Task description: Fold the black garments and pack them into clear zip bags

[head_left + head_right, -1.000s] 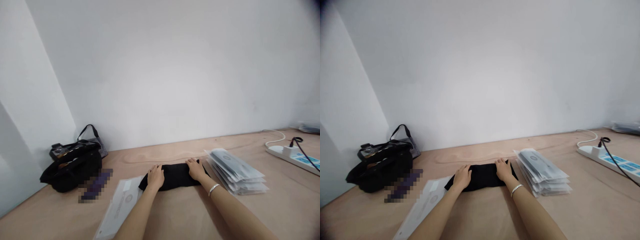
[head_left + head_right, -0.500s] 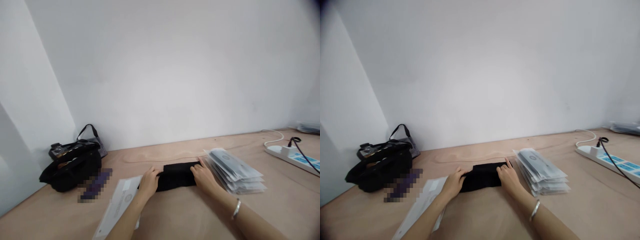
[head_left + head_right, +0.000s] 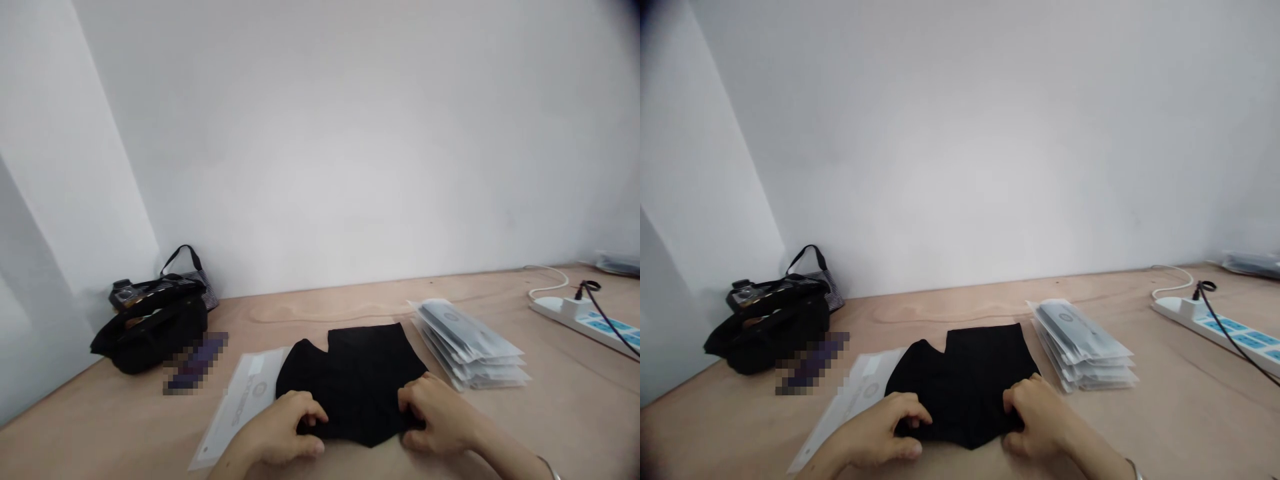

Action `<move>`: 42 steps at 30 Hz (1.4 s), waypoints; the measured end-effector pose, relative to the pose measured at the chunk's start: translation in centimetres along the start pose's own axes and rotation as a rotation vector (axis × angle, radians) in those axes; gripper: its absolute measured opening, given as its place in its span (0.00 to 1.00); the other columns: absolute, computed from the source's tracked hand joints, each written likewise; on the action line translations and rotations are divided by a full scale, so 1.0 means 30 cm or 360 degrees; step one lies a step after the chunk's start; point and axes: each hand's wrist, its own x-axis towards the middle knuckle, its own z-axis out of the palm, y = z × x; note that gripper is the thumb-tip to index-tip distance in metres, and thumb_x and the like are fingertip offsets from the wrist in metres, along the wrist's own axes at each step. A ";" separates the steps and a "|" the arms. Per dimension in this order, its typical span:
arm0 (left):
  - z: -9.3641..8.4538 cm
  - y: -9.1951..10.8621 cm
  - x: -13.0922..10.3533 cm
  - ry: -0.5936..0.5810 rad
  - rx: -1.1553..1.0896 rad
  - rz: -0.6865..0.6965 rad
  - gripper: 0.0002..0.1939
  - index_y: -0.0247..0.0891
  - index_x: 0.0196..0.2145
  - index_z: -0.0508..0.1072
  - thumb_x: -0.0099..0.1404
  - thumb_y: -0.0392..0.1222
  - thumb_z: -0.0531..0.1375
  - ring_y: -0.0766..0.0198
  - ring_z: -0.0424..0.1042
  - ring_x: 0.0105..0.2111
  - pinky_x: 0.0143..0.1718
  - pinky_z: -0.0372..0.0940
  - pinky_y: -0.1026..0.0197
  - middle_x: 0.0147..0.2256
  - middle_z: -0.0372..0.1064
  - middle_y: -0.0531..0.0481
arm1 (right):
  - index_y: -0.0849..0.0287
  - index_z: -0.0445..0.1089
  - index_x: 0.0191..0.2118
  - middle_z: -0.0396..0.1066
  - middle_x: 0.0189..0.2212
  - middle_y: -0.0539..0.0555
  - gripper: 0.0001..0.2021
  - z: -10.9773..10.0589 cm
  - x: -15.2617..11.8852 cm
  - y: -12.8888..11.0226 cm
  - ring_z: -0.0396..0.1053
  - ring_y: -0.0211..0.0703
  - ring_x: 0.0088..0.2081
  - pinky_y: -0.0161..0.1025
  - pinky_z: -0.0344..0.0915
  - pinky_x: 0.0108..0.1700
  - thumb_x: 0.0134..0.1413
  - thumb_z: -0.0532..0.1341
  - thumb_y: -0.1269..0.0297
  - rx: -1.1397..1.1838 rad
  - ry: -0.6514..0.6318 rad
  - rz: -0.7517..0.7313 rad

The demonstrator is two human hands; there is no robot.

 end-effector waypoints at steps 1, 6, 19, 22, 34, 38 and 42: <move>-0.004 0.007 0.012 0.0007 -0.0024 0.0038 0.14 0.49 0.39 0.72 0.52 0.44 0.60 0.64 0.66 0.37 0.38 0.60 0.65 0.35 0.68 0.55 | 0.55 0.69 0.32 0.70 0.27 0.49 0.12 -0.007 0.008 -0.001 0.66 0.43 0.30 0.38 0.56 0.36 0.39 0.60 0.56 0.0058 -0.0008 0.0012; 0.039 0.018 0.126 0.0357 0.0087 0.0057 0.16 0.47 0.44 0.71 0.64 0.46 0.47 0.62 0.64 0.45 0.48 0.56 0.59 0.45 0.67 0.51 | 0.57 0.70 0.37 0.69 0.38 0.55 0.17 0.005 0.104 -0.025 0.66 0.44 0.40 0.38 0.58 0.41 0.50 0.53 0.51 0.0159 0.0195 0.0098; 0.189 -0.040 0.191 0.0291 0.0434 -0.0286 0.29 0.53 0.59 0.47 0.62 0.62 0.42 0.51 0.34 0.61 0.57 0.34 0.41 0.62 0.36 0.50 | 0.50 0.40 0.61 0.34 0.62 0.60 0.36 0.157 0.196 -0.033 0.30 0.58 0.61 0.67 0.26 0.53 0.50 0.40 0.36 0.0055 -0.0026 0.0184; 0.186 -0.037 0.191 0.0286 0.0423 -0.0290 0.29 0.52 0.59 0.47 0.62 0.61 0.42 0.51 0.34 0.61 0.57 0.34 0.41 0.62 0.37 0.51 | 0.50 0.40 0.61 0.35 0.62 0.59 0.37 0.156 0.196 -0.032 0.30 0.57 0.61 0.67 0.26 0.53 0.49 0.39 0.35 0.0056 -0.0028 0.0189; 0.196 -0.052 0.196 0.0306 0.0394 -0.0270 0.29 0.53 0.59 0.47 0.62 0.62 0.42 0.52 0.34 0.61 0.57 0.33 0.41 0.62 0.37 0.51 | 0.55 0.54 0.58 0.49 0.59 0.58 0.27 0.137 0.209 -0.003 0.41 0.53 0.60 0.58 0.39 0.57 0.58 0.41 0.48 -0.0081 0.0279 0.0264; 0.195 -0.052 0.195 0.0313 0.0371 -0.0267 0.29 0.52 0.59 0.47 0.62 0.62 0.41 0.52 0.33 0.61 0.57 0.33 0.41 0.62 0.36 0.51 | 0.59 0.63 0.51 0.52 0.57 0.62 0.18 0.048 0.230 0.065 0.41 0.58 0.60 0.62 0.30 0.56 0.55 0.48 0.68 -0.0680 0.0763 0.0630; 0.195 -0.056 0.194 0.0306 0.0362 -0.0265 0.29 0.52 0.59 0.47 0.62 0.62 0.41 0.51 0.33 0.61 0.57 0.33 0.40 0.62 0.37 0.50 | 0.62 0.63 0.51 0.54 0.55 0.69 0.19 -0.023 0.236 0.145 0.49 0.70 0.55 0.71 0.31 0.49 0.53 0.47 0.73 -0.0991 0.0905 0.1166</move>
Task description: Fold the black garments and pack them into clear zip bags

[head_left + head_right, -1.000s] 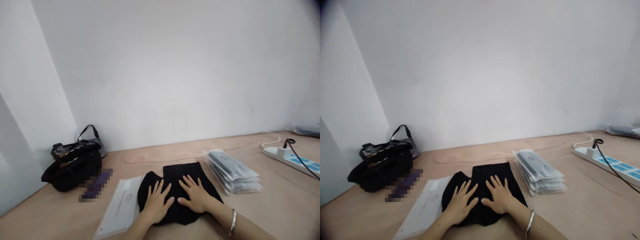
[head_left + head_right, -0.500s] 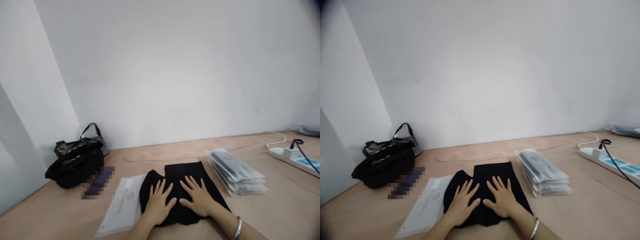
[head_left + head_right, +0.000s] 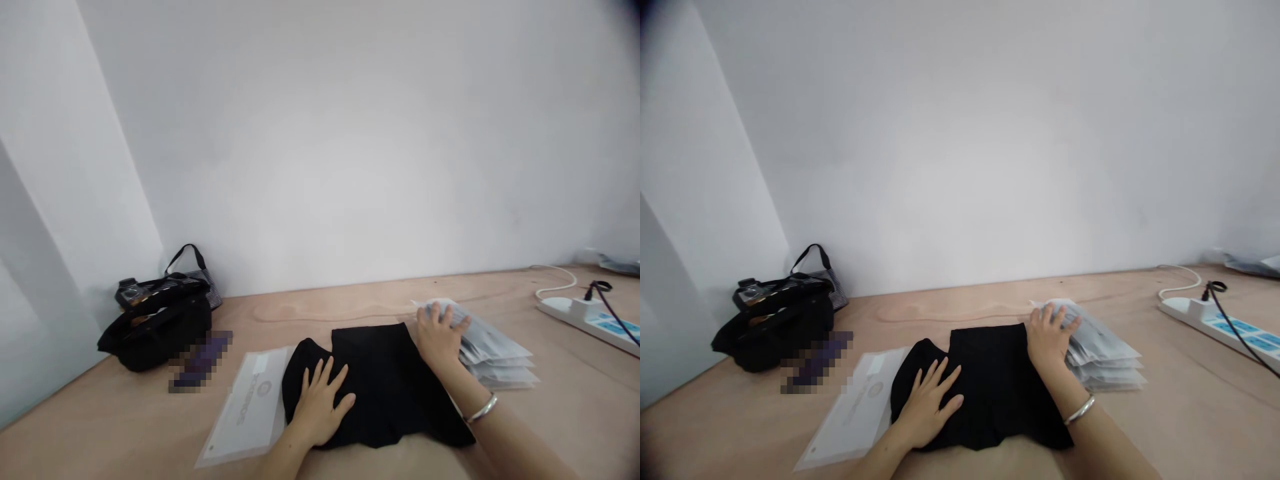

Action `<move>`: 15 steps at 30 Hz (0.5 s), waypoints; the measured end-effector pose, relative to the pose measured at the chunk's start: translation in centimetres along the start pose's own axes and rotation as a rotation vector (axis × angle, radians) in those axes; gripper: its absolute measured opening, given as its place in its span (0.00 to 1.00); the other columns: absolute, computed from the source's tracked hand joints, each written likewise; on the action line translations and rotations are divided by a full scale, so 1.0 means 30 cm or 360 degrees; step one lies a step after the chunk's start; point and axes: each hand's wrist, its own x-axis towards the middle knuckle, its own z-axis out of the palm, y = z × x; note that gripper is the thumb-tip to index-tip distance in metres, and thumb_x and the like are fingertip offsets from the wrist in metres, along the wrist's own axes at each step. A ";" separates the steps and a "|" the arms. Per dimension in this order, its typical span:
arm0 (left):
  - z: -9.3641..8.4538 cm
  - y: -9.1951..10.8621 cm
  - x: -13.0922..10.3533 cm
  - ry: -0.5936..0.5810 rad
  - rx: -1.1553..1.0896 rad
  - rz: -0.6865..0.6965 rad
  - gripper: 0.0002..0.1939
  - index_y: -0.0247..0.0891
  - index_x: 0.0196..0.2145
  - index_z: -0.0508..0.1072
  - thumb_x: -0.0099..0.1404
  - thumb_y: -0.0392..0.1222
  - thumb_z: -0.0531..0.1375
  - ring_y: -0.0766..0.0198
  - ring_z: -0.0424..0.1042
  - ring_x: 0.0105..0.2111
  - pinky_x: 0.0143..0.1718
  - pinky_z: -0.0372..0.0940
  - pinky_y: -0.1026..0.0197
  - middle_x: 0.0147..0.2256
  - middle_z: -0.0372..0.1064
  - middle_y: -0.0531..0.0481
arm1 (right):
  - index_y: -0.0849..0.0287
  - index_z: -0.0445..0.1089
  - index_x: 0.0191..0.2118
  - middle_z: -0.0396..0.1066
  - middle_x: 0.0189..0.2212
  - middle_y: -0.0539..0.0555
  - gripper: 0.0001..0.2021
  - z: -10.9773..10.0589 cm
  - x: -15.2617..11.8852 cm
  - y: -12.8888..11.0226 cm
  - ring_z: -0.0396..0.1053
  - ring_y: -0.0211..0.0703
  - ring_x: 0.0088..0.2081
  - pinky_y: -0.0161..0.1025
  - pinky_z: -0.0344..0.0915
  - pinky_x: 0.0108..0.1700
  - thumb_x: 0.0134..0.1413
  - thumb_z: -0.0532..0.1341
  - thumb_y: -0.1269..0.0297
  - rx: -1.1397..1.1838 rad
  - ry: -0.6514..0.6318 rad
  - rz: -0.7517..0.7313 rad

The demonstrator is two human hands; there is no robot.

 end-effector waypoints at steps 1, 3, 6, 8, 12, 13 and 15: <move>0.000 -0.001 0.000 0.0001 -0.0001 0.0001 0.30 0.52 0.59 0.47 0.62 0.62 0.41 0.51 0.33 0.61 0.57 0.33 0.40 0.62 0.37 0.50 | 0.63 0.64 0.50 0.56 0.53 0.69 0.19 0.003 0.011 0.011 0.54 0.70 0.52 0.71 0.33 0.48 0.54 0.46 0.73 -0.0038 -0.0024 0.0073; -0.002 -0.001 -0.002 0.0002 -0.0006 0.0005 0.30 0.53 0.59 0.47 0.62 0.62 0.41 0.51 0.33 0.61 0.57 0.33 0.40 0.62 0.37 0.50 | 0.63 0.65 0.48 0.59 0.51 0.70 0.19 0.007 0.022 0.026 0.62 0.67 0.46 0.71 0.36 0.46 0.56 0.44 0.73 -0.0069 -0.0062 0.0160; -0.006 0.000 -0.005 -0.0005 -0.0012 0.0007 0.29 0.53 0.59 0.47 0.62 0.62 0.41 0.52 0.33 0.61 0.57 0.32 0.41 0.62 0.36 0.50 | 0.64 0.66 0.45 0.62 0.48 0.70 0.18 0.008 0.020 0.030 0.66 0.61 0.40 0.68 0.40 0.46 0.55 0.43 0.75 -0.0020 -0.0052 0.0156; -0.007 0.001 -0.006 -0.0015 -0.0015 0.0002 0.29 0.52 0.59 0.47 0.62 0.62 0.41 0.52 0.33 0.61 0.57 0.32 0.41 0.62 0.36 0.50 | 0.66 0.66 0.44 0.63 0.46 0.70 0.17 0.007 0.015 0.027 0.66 0.59 0.40 0.67 0.41 0.48 0.55 0.43 0.75 0.0044 -0.0026 0.0134; -0.002 0.000 -0.001 0.0005 -0.0087 -0.0016 0.29 0.52 0.59 0.46 0.63 0.61 0.41 0.52 0.33 0.61 0.57 0.33 0.41 0.62 0.37 0.50 | 0.69 0.63 0.47 0.57 0.51 0.72 0.18 0.014 0.007 0.014 0.63 0.58 0.45 0.60 0.41 0.53 0.54 0.43 0.75 0.0146 0.0030 0.0008; -0.001 -0.001 0.001 0.0046 -0.0134 -0.0028 0.28 0.51 0.60 0.45 0.64 0.60 0.40 0.53 0.34 0.61 0.58 0.34 0.42 0.62 0.38 0.50 | 0.70 0.62 0.49 0.55 0.54 0.72 0.19 0.017 0.006 0.008 0.62 0.58 0.47 0.58 0.41 0.55 0.52 0.44 0.77 0.0203 0.0034 -0.0083; -0.004 -0.003 0.003 0.0200 -0.0256 -0.0053 0.28 0.47 0.60 0.44 0.65 0.57 0.39 0.55 0.35 0.61 0.59 0.38 0.47 0.62 0.38 0.50 | 0.71 0.59 0.51 0.50 0.56 0.70 0.23 0.021 -0.001 -0.011 0.56 0.56 0.53 0.55 0.41 0.57 0.47 0.45 0.80 0.0387 0.0036 -0.0325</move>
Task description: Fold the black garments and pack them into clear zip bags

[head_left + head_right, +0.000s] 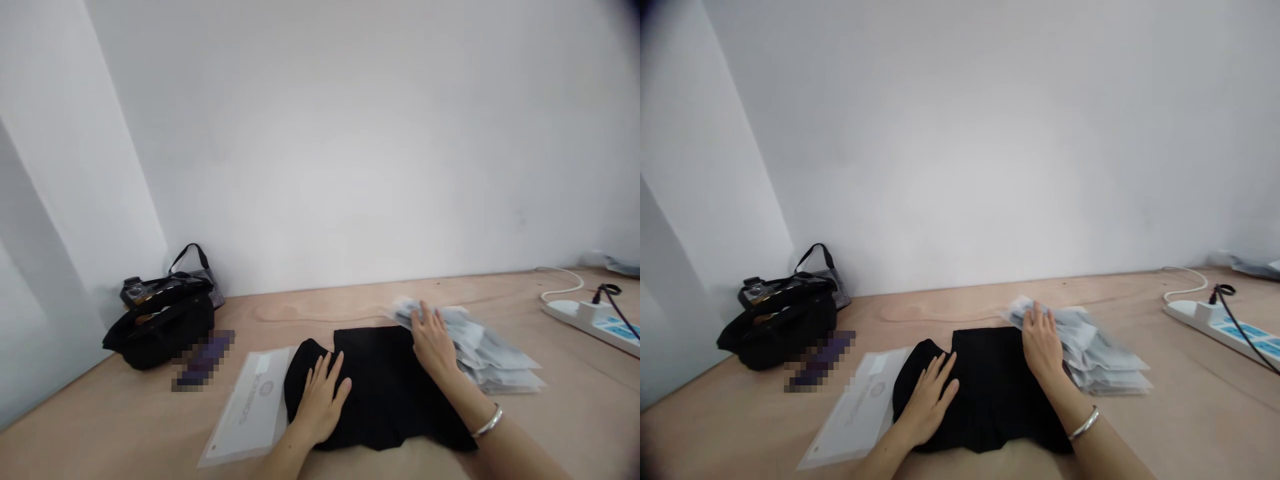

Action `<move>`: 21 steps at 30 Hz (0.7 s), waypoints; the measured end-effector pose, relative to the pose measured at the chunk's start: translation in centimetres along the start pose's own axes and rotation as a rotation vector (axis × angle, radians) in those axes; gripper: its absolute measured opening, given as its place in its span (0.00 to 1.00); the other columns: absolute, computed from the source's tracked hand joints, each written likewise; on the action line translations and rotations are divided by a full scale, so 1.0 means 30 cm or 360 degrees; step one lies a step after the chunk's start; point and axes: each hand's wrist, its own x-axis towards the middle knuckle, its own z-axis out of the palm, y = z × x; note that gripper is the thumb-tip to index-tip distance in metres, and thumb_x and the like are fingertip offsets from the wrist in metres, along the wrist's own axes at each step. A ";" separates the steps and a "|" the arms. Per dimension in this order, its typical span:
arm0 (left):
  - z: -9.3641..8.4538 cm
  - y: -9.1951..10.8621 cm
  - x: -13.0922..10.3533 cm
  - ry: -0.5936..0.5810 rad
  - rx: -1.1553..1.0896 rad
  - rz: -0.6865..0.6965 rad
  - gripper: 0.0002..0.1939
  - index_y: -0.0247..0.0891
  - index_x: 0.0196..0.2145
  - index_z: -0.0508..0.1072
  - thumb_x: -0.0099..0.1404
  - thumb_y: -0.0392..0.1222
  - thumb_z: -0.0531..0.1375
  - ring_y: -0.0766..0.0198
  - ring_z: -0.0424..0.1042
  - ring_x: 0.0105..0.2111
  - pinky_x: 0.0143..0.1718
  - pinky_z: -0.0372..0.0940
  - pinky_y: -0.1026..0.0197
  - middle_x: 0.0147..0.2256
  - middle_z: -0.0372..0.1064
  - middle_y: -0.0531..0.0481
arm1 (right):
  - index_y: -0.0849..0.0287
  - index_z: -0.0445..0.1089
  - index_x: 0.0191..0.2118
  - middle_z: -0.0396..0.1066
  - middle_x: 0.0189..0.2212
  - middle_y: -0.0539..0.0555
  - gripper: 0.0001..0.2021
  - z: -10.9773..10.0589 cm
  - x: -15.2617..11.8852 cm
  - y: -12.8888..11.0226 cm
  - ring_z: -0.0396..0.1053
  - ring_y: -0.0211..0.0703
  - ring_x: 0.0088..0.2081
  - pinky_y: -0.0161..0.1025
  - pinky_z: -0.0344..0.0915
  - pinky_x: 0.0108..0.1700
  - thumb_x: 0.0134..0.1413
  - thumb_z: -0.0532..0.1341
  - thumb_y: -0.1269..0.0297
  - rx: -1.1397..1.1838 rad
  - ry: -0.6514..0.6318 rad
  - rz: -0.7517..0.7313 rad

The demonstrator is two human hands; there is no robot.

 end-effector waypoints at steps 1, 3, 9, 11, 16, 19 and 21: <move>-0.004 0.000 0.000 0.0105 -0.0059 0.0004 0.28 0.45 0.61 0.43 0.66 0.56 0.39 0.57 0.36 0.61 0.59 0.40 0.50 0.62 0.38 0.50 | 0.70 0.59 0.51 0.49 0.57 0.69 0.25 0.003 -0.003 -0.013 0.54 0.54 0.55 0.55 0.41 0.58 0.45 0.45 0.81 0.0118 0.0003 -0.0133; -0.019 -0.002 -0.002 0.0347 -0.0135 0.0054 0.26 0.42 0.61 0.44 0.67 0.52 0.39 0.59 0.37 0.61 0.59 0.43 0.54 0.62 0.38 0.51 | 0.67 0.60 0.50 0.49 0.57 0.66 0.27 0.007 -0.014 -0.047 0.50 0.52 0.57 0.54 0.42 0.59 0.41 0.44 0.83 0.0368 0.0018 -0.0379; -0.073 -0.016 -0.012 0.0792 -0.0145 0.0341 0.22 0.40 0.57 0.54 0.67 0.44 0.42 0.57 0.46 0.59 0.57 0.49 0.49 0.58 0.50 0.48 | 0.61 0.61 0.43 0.53 0.54 0.62 0.23 0.024 -0.070 -0.140 0.48 0.47 0.58 0.51 0.51 0.56 0.38 0.45 0.83 0.1156 -0.0032 -0.0936; -0.083 -0.016 -0.012 0.0779 -0.0106 0.0456 0.20 0.41 0.53 0.62 0.66 0.44 0.45 0.55 0.52 0.56 0.56 0.52 0.48 0.54 0.58 0.47 | 0.62 0.60 0.42 0.52 0.54 0.63 0.19 0.033 -0.087 -0.159 0.51 0.45 0.57 0.45 0.55 0.54 0.43 0.46 0.82 0.1340 -0.0147 -0.1060; -0.082 0.008 -0.019 0.0435 0.0070 0.0608 0.19 0.46 0.51 0.65 0.64 0.49 0.50 0.54 0.52 0.57 0.56 0.52 0.48 0.55 0.58 0.50 | 0.61 0.60 0.44 0.42 0.60 0.62 0.13 0.038 -0.110 -0.188 0.48 0.44 0.58 0.41 0.55 0.53 0.51 0.49 0.73 0.1390 -0.0491 -0.1080; -0.071 0.023 -0.025 0.0095 0.0128 0.0614 0.27 0.48 0.58 0.51 0.64 0.54 0.48 0.54 0.44 0.59 0.57 0.48 0.46 0.60 0.45 0.50 | 0.63 0.54 0.54 0.46 0.60 0.61 0.22 0.044 -0.115 -0.191 0.42 0.43 0.60 0.46 0.46 0.58 0.50 0.48 0.73 0.1162 -0.0566 -0.1012; -0.066 0.024 -0.025 -0.0079 0.0169 0.0595 0.29 0.49 0.60 0.45 0.64 0.57 0.46 0.54 0.41 0.60 0.57 0.45 0.44 0.61 0.40 0.51 | 0.64 0.47 0.59 0.46 0.60 0.61 0.28 0.053 -0.117 -0.182 0.38 0.44 0.61 0.52 0.39 0.59 0.49 0.48 0.73 0.0983 -0.0628 -0.0937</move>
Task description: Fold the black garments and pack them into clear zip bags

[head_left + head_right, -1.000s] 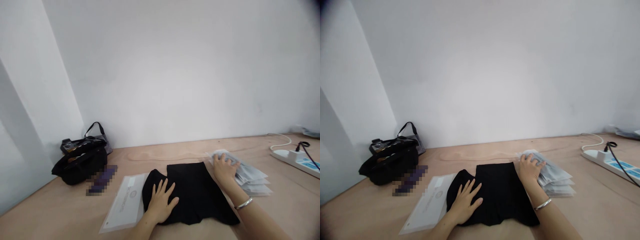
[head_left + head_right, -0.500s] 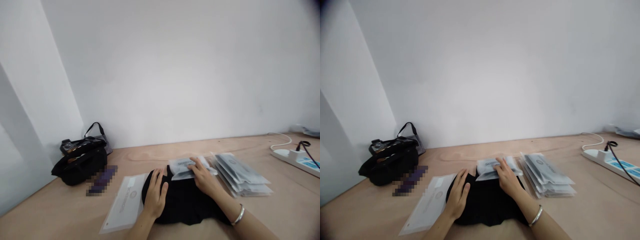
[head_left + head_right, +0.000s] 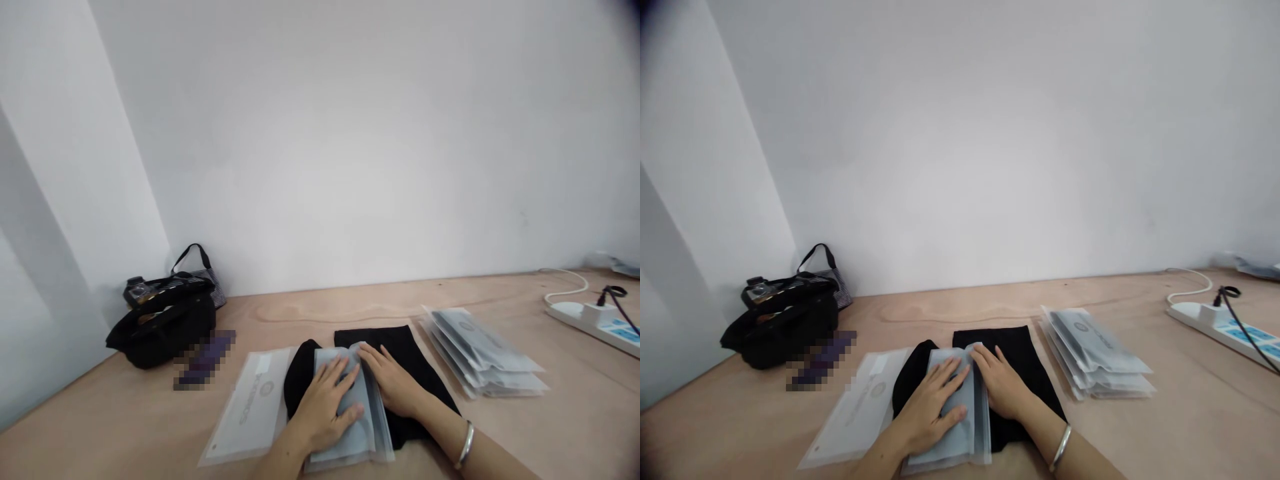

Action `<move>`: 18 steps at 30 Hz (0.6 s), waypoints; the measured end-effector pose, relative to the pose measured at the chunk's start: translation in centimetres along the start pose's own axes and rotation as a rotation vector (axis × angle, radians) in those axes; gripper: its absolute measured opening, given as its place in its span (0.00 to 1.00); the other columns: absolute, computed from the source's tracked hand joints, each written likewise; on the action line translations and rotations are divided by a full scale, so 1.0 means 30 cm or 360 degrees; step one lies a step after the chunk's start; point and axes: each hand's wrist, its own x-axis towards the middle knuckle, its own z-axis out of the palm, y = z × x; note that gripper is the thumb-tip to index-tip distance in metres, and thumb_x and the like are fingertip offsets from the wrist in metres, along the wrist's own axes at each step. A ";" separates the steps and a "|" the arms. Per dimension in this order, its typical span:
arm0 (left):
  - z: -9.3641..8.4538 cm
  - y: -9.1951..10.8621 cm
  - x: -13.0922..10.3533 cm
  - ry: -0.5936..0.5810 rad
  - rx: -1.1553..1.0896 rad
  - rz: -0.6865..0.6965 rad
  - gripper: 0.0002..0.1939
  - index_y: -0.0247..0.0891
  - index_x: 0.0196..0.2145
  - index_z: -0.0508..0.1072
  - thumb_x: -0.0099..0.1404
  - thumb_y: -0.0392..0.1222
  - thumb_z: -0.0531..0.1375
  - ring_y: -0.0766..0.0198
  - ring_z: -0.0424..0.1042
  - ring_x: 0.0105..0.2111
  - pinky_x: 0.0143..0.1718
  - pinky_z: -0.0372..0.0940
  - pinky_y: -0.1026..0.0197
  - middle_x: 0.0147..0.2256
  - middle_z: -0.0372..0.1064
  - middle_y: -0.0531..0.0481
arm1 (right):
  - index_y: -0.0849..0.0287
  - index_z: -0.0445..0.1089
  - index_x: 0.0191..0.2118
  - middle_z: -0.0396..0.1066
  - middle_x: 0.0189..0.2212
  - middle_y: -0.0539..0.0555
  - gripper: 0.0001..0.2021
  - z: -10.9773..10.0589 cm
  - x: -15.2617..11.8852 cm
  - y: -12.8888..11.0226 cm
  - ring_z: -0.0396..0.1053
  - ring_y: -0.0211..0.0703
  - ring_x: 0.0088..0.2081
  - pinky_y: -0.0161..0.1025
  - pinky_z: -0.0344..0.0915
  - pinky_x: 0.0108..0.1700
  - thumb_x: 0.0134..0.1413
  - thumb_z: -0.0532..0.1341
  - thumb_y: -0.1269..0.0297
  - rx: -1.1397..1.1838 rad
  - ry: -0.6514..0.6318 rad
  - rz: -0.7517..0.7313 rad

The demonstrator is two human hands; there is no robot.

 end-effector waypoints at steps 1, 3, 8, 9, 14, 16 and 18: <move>0.001 -0.002 0.000 -0.0054 0.0008 -0.0012 0.29 0.50 0.60 0.44 0.63 0.58 0.46 0.54 0.40 0.60 0.57 0.43 0.44 0.61 0.40 0.51 | 0.63 0.44 0.60 0.44 0.60 0.60 0.29 0.001 -0.006 0.007 0.37 0.45 0.61 0.56 0.37 0.59 0.50 0.47 0.73 -0.0049 -0.0033 0.0085; 0.002 -0.013 0.000 -0.0097 0.0027 -0.0047 0.30 0.51 0.59 0.45 0.63 0.59 0.45 0.54 0.39 0.60 0.58 0.42 0.44 0.61 0.39 0.51 | 0.61 0.42 0.61 0.40 0.62 0.58 0.28 0.000 -0.021 0.024 0.35 0.48 0.62 0.61 0.33 0.57 0.53 0.45 0.68 -0.0110 -0.0096 0.0272; -0.006 -0.046 -0.011 -0.0116 0.0010 -0.0138 0.29 0.51 0.59 0.47 0.63 0.60 0.45 0.54 0.40 0.60 0.58 0.40 0.45 0.61 0.40 0.52 | 0.59 0.43 0.61 0.37 0.62 0.59 0.29 -0.006 -0.055 0.055 0.33 0.54 0.61 0.66 0.29 0.54 0.58 0.40 0.50 -0.0099 -0.0287 0.0626; -0.010 -0.049 -0.012 -0.0130 -0.0004 -0.0155 0.29 0.51 0.59 0.48 0.62 0.60 0.46 0.54 0.40 0.60 0.58 0.40 0.45 0.61 0.41 0.52 | 0.58 0.43 0.61 0.36 0.62 0.59 0.29 -0.006 -0.058 0.057 0.32 0.54 0.61 0.66 0.29 0.54 0.58 0.39 0.49 -0.0089 -0.0307 0.0643; -0.036 -0.030 0.027 -0.0218 -0.0022 -0.0246 0.31 0.45 0.59 0.50 0.62 0.60 0.45 0.55 0.38 0.60 0.59 0.39 0.47 0.61 0.40 0.48 | 0.56 0.43 0.61 0.37 0.62 0.58 0.29 -0.015 -0.048 0.054 0.32 0.54 0.62 0.66 0.29 0.54 0.58 0.39 0.48 -0.0056 -0.0342 0.0674; -0.039 -0.014 0.066 -0.0214 0.0022 -0.0294 0.30 0.41 0.59 0.50 0.64 0.58 0.41 0.56 0.37 0.61 0.58 0.37 0.47 0.61 0.39 0.46 | 0.55 0.44 0.61 0.38 0.62 0.59 0.28 -0.021 -0.038 0.047 0.33 0.54 0.61 0.66 0.29 0.54 0.58 0.40 0.48 -0.0046 -0.0319 0.0673; -0.031 -0.002 0.110 -0.0197 0.0084 -0.0347 0.29 0.39 0.59 0.49 0.66 0.56 0.38 0.57 0.37 0.61 0.58 0.36 0.46 0.61 0.39 0.45 | 0.54 0.47 0.60 0.40 0.61 0.59 0.27 -0.026 -0.022 0.036 0.34 0.55 0.61 0.67 0.30 0.54 0.58 0.42 0.50 -0.0058 -0.0245 0.0640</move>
